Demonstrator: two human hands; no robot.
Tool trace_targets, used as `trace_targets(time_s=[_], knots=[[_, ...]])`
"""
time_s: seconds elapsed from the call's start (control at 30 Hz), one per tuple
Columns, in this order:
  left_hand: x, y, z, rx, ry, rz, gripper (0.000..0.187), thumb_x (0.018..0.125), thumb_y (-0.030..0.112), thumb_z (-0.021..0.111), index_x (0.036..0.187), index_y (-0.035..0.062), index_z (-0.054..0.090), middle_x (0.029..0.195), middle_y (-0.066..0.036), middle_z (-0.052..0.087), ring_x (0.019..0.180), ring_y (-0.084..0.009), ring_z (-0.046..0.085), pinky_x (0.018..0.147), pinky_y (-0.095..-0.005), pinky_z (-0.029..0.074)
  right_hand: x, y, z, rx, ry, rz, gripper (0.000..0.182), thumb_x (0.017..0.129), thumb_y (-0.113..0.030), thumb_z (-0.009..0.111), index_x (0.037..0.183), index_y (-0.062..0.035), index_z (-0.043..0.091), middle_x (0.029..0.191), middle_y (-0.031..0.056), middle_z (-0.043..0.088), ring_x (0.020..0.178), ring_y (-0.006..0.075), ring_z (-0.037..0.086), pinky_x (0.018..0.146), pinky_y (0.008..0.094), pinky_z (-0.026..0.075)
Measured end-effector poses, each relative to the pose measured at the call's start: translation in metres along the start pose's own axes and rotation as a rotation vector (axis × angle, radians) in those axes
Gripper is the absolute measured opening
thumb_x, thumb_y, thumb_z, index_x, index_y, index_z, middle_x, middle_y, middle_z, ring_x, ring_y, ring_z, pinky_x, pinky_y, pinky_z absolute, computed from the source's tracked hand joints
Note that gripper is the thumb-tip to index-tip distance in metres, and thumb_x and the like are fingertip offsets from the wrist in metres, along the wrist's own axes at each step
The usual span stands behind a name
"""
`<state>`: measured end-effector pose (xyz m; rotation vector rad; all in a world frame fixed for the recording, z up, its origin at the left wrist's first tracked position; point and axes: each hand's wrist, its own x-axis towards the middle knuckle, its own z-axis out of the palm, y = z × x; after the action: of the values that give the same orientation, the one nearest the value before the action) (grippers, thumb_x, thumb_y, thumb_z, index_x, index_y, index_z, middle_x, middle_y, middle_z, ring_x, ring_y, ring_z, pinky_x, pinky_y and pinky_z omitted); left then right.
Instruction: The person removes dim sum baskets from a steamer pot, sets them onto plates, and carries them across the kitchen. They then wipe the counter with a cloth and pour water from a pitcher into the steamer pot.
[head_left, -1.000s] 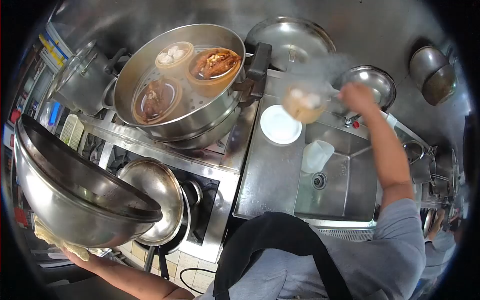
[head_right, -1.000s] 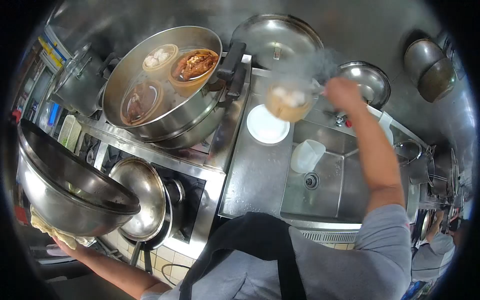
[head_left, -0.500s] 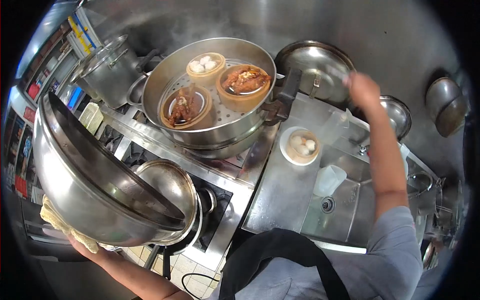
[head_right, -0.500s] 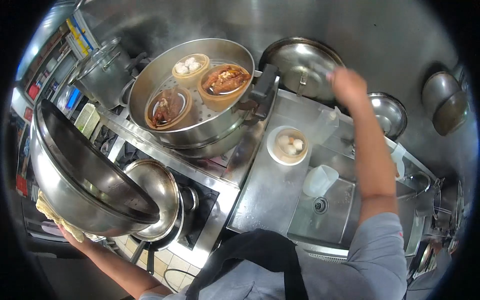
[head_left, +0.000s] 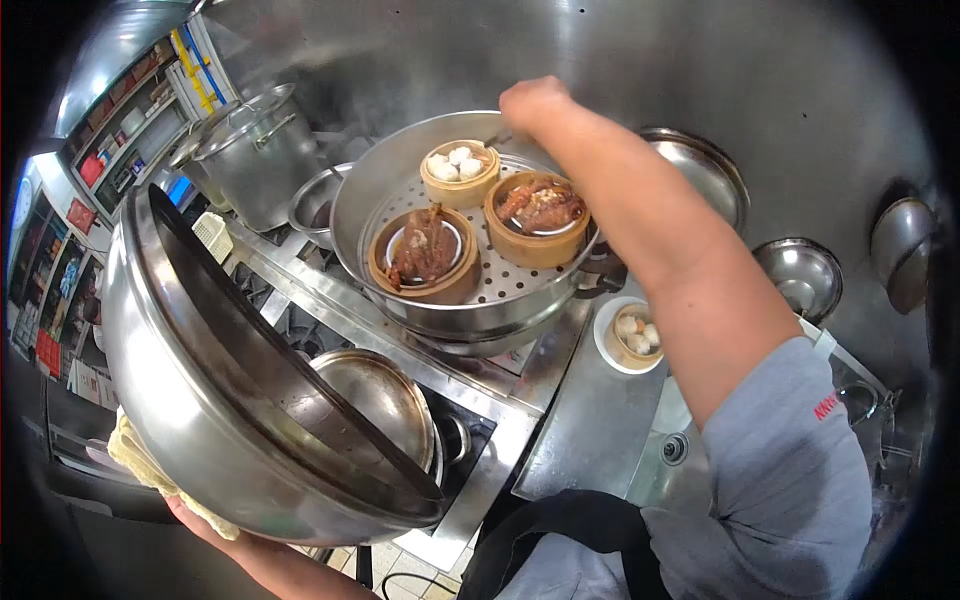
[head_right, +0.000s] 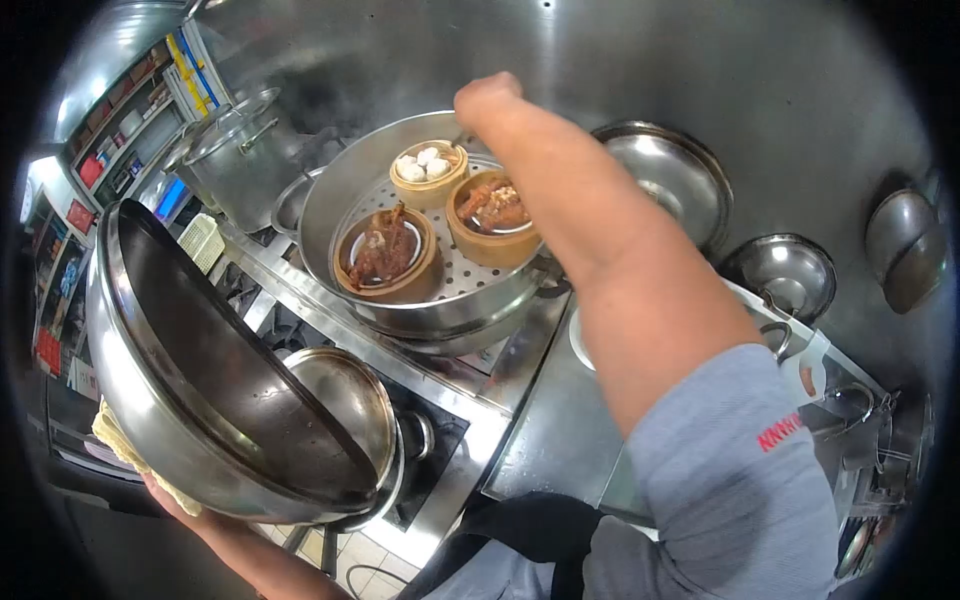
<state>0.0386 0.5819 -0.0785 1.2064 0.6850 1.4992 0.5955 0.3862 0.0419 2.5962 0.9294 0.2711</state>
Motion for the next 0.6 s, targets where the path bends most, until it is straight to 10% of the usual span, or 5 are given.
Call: trace_targets(time_s=[0.47,0.53,0.6], knots=[[0.013,-0.010,-0.001,-0.074,0.028,-0.036,0.052,0.099,0.032,0.041,0.139,-0.0007,0.043,0.126,-0.013,0.055,0.108,-0.0216,0.056,0.094,-0.0376,0.044,-0.012,0.046,-0.011,0.060,0.129,0.100,0.021,0.084,-0.015,0.061,0.100,-0.0087,0.072,0.107,0.0122,0.070,0.101,0.0286,0.067,0.082,0.0432,0.054],[0.034,-0.010,-0.001,0.454,-0.108,0.301,0.048,0.099,0.028,0.044,0.135,-0.0035,0.045,0.124,-0.014,0.056,0.105,-0.0205,0.056,0.092,-0.0356,0.045,-0.035,0.079,-0.026,0.039,0.157,0.155,0.020,0.085,-0.019,0.062,0.098,-0.0085,0.072,0.104,0.0130,0.070,0.100,0.0301,0.067,0.081,0.0437,0.054],[0.051,-0.001,0.018,0.354,-0.223,0.351,0.045,0.098,0.024,0.047,0.132,-0.0045,0.047,0.122,-0.013,0.057,0.104,-0.0195,0.056,0.091,-0.0339,0.045,-0.064,0.113,-0.038,-0.008,0.194,0.219,0.022,0.088,-0.025,0.063,0.098,-0.0079,0.071,0.102,0.0132,0.070,0.099,0.0318,0.066,0.080,0.0441,0.054]])
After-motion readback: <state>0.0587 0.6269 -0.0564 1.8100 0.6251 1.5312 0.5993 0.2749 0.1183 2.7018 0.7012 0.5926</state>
